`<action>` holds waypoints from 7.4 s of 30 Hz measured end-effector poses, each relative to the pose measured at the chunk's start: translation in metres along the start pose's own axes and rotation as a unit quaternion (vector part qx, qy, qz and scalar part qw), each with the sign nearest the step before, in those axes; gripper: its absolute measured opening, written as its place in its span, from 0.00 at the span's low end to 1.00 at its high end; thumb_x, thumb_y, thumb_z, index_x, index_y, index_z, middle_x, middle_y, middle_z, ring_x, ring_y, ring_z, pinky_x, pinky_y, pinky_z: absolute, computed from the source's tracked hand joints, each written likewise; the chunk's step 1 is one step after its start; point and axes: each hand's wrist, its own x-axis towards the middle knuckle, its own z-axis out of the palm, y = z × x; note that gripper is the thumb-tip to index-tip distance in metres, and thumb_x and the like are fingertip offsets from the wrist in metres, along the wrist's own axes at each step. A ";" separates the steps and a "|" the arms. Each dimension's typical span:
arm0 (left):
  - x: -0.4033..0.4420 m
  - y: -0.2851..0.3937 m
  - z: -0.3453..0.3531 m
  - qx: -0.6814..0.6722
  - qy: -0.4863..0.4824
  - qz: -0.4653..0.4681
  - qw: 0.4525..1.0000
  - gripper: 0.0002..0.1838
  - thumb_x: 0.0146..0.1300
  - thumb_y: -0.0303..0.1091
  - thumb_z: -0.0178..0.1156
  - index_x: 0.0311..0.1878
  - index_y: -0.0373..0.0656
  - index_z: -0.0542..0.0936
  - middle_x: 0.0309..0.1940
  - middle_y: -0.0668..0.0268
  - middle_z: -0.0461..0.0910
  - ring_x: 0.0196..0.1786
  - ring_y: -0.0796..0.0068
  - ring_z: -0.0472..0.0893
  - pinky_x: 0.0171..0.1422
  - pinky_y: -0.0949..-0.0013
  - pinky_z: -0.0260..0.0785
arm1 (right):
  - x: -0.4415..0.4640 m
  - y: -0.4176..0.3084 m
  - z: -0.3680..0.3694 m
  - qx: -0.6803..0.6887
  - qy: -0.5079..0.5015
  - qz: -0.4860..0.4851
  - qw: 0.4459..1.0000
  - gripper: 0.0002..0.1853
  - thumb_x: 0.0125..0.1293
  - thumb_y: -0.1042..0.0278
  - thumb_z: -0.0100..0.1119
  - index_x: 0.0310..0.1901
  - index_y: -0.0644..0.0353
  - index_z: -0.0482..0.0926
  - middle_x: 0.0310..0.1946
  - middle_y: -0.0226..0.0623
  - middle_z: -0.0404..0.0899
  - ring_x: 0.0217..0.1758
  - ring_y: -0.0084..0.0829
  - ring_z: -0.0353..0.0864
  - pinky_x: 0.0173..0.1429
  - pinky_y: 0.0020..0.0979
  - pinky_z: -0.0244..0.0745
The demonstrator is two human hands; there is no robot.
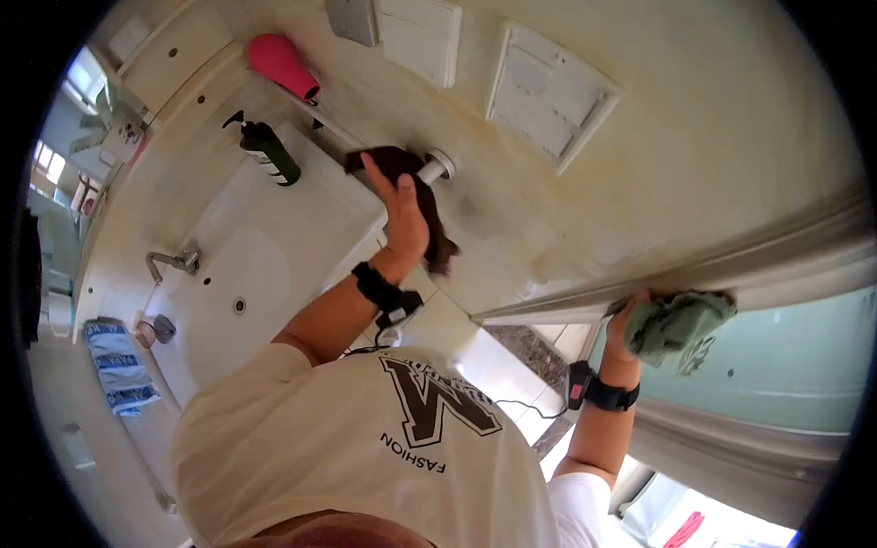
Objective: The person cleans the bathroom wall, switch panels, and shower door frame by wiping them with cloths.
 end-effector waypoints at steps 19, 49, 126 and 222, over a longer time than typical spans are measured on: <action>0.053 0.124 0.013 0.200 -0.079 0.340 0.916 0.24 0.58 0.22 0.55 0.60 0.47 0.74 0.59 0.56 0.73 0.66 0.50 0.67 0.70 0.55 0.56 | -0.010 0.025 -0.014 0.049 -0.134 0.014 0.990 0.21 0.68 0.77 0.51 0.61 0.69 0.65 0.60 0.44 0.68 0.56 0.37 0.70 0.64 0.36 0.65; 0.097 0.090 0.029 0.358 0.025 0.525 0.772 0.08 0.56 0.34 0.63 0.40 0.58 0.78 0.51 0.77 0.79 0.75 0.64 0.56 0.75 0.44 0.41 | -0.001 0.008 -0.005 0.134 -0.059 0.059 0.987 0.13 0.70 0.73 0.50 0.54 0.67 0.72 0.56 0.48 0.73 0.55 0.39 0.74 0.62 0.42 0.70; 0.121 -0.011 -0.112 0.260 -0.012 0.171 0.950 0.15 0.67 0.23 0.49 0.55 0.46 0.78 0.46 0.53 0.78 0.46 0.53 0.78 0.52 0.63 0.71 | 0.004 0.003 -0.002 -0.035 0.030 -0.069 0.997 0.24 0.66 0.71 0.61 0.59 0.74 0.68 0.58 0.52 0.73 0.53 0.39 0.75 0.61 0.37 0.71; 0.018 0.059 -0.173 -0.116 -0.155 -0.359 0.913 0.09 0.67 0.36 0.57 0.33 0.41 0.78 0.26 0.73 0.76 0.28 0.84 0.73 0.32 0.77 0.66 | 0.187 -0.244 -0.038 0.322 -0.433 -0.271 0.798 0.22 0.42 0.51 0.66 0.37 0.56 0.79 0.38 0.47 0.78 0.29 0.39 0.76 0.30 0.32 0.67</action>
